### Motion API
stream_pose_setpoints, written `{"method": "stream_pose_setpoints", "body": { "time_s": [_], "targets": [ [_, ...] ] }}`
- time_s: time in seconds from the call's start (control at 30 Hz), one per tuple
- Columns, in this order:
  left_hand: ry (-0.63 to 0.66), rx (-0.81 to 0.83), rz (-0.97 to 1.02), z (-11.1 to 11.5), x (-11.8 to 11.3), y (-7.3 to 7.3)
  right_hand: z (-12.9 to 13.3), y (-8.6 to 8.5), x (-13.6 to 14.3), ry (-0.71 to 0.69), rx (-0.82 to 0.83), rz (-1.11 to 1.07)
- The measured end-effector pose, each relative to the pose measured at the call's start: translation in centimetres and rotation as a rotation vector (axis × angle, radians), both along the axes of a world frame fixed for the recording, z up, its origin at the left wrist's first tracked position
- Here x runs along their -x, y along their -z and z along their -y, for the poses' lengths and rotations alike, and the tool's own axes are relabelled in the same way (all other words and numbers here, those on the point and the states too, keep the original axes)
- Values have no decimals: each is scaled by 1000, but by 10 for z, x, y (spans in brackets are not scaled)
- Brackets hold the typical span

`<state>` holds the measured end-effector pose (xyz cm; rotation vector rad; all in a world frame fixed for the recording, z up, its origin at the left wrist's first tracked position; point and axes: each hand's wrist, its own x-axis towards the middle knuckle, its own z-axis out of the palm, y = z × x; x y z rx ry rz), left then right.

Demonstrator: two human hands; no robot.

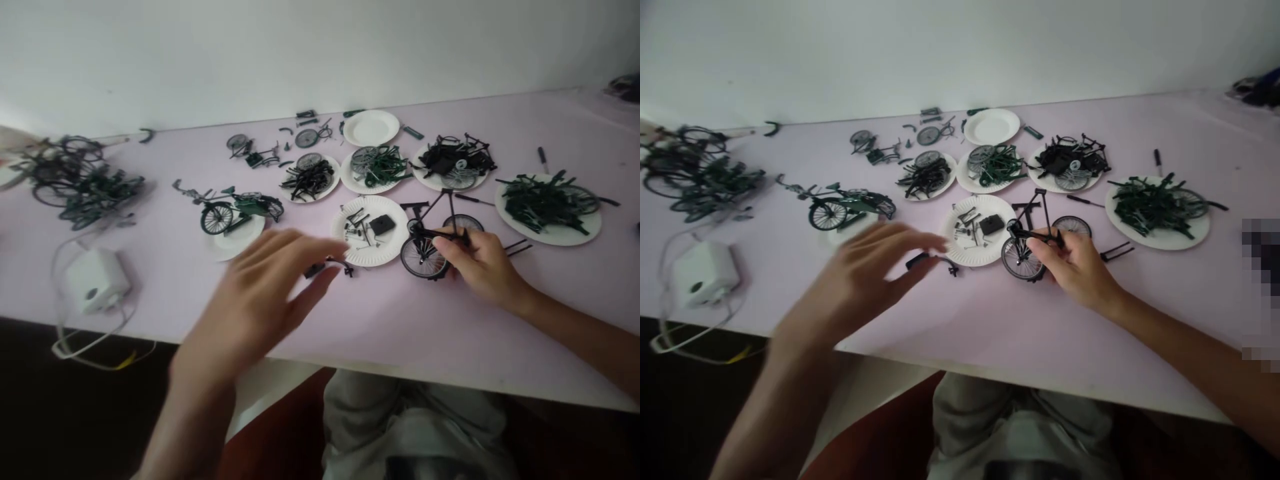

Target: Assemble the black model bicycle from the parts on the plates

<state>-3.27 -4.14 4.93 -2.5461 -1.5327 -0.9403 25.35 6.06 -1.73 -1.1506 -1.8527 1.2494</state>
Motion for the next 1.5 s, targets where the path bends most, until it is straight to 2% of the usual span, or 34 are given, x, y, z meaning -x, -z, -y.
{"method": "stream_pose_setpoints", "body": {
  "time_s": [0.1,0.2,0.33,0.47,0.53,0.63,0.73,0.83,0.93,1.0,1.2,1.37,1.5],
  "targets": [
    [91,54,-328,-24,2,11,-1,4,-1,33,1,-31],
    [83,48,-563,-54,1,31,-3,8,-1,51,37,-80],
    [112,52,-617,-69,-1,45,-3,8,0,68,85,-71],
    [173,21,-614,-75,2,39,-2,3,0,57,55,-63],
    [245,-7,-555,-82,4,27,-2,-1,-1,22,15,-44],
    [341,9,-305,-93,4,7,-3,-5,2,11,0,-33],
    [413,3,-99,-96,2,-1,-4,-6,13,15,41,-97],
    [401,-133,-8,-88,1,8,-3,-4,30,-23,59,-132],
    [327,-349,-6,-76,-1,23,-4,-1,42,-90,88,-151],
    [288,-432,0,-69,-5,30,-6,1,44,-121,111,-163],
    [317,-402,-8,-71,-28,41,-16,3,29,-91,252,-264],
    [293,-317,68,-68,-42,53,-8,-17,18,30,563,-416],
    [262,-237,192,-53,-45,58,5,-28,21,41,788,-525]
  ]
}}
